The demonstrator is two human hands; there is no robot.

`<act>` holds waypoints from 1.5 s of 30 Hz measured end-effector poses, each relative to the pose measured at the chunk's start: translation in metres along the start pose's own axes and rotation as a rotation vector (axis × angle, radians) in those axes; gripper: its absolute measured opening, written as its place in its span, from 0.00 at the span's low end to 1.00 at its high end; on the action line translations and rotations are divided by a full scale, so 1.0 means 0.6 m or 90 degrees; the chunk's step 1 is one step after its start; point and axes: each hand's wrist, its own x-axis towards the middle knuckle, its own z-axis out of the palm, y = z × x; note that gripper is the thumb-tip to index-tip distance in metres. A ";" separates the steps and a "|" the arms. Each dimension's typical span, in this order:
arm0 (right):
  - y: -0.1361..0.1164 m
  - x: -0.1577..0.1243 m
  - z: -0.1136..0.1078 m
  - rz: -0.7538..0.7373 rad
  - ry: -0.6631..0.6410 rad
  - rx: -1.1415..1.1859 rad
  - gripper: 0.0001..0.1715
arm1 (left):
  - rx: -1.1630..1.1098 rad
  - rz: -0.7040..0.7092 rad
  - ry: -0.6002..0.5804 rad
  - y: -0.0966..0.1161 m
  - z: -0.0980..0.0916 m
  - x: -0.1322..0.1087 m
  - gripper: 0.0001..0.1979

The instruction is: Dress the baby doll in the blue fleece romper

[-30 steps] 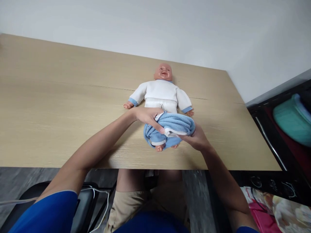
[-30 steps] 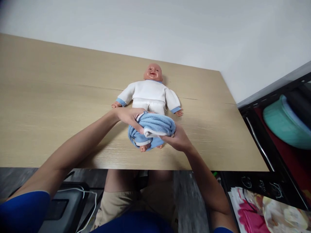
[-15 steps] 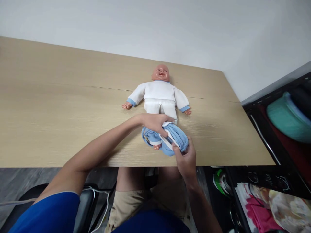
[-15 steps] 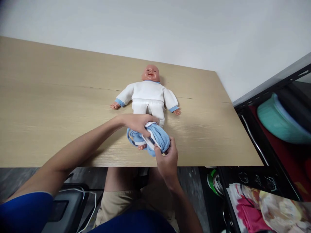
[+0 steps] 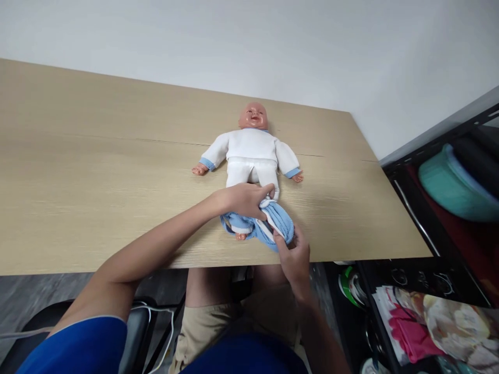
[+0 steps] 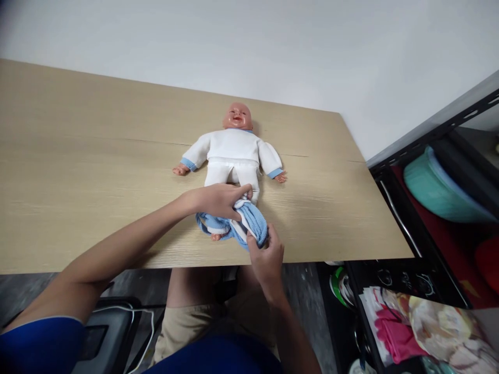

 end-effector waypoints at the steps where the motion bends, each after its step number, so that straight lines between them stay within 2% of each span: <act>1: -0.001 -0.001 0.003 0.021 -0.001 0.004 0.20 | 0.008 -0.005 -0.008 0.001 0.000 -0.001 0.37; 4: 0.001 0.003 0.008 0.028 0.010 0.000 0.19 | 0.020 -0.001 -0.034 -0.003 0.002 0.002 0.40; 8: 0.011 0.016 0.008 -0.051 0.046 -0.049 0.17 | -0.052 0.049 -0.050 -0.021 0.006 0.012 0.39; 10: 0.016 0.023 0.009 -0.042 0.026 -0.015 0.19 | -0.119 0.078 -0.025 -0.029 0.009 0.017 0.37; 12: 0.022 0.030 0.011 0.008 -0.006 0.070 0.22 | -0.192 0.099 0.008 -0.036 0.011 0.018 0.34; 15: 0.029 0.044 0.013 0.047 -0.028 0.178 0.25 | -0.275 0.102 0.046 -0.043 0.015 0.014 0.32; 19: 0.027 0.068 0.004 0.000 -0.057 0.242 0.38 | -0.386 0.154 0.115 -0.052 0.024 0.001 0.31; 22: 0.016 0.089 -0.010 -0.061 -0.112 0.248 0.46 | -0.448 0.198 0.168 -0.059 0.035 -0.008 0.30; 24: 0.007 0.106 -0.019 -0.100 -0.141 0.220 0.41 | -0.459 0.204 0.190 -0.061 0.042 -0.011 0.30; 27: -0.005 0.141 -0.028 -0.172 -0.143 0.149 0.26 | -0.446 0.200 0.209 -0.065 0.051 -0.011 0.32; 29: -0.015 0.168 -0.035 -0.226 -0.160 0.107 0.19 | -0.418 0.203 0.254 -0.069 0.056 -0.010 0.30; 32: -0.031 0.212 -0.048 -0.259 -0.281 0.066 0.13 | -0.378 0.214 0.315 -0.079 0.061 -0.007 0.26; 35: -0.049 0.249 -0.066 -0.261 -0.419 0.011 0.15 | -0.351 0.220 0.305 -0.088 0.064 -0.007 0.23; 37: -0.063 0.265 -0.078 -0.284 -0.478 -0.041 0.20 | -0.309 0.229 0.320 -0.090 0.065 -0.012 0.21; 39: -0.076 0.272 -0.087 -0.323 -0.522 -0.098 0.24 | -0.254 0.229 0.357 -0.091 0.067 -0.023 0.24; 43: -0.091 0.276 -0.097 -0.385 -0.560 -0.165 0.24 | -0.200 0.151 0.420 -0.105 0.082 -0.067 0.40; 45: -0.090 0.281 -0.097 -0.406 -0.542 -0.150 0.23 | -0.218 0.106 0.437 -0.122 0.101 -0.090 0.42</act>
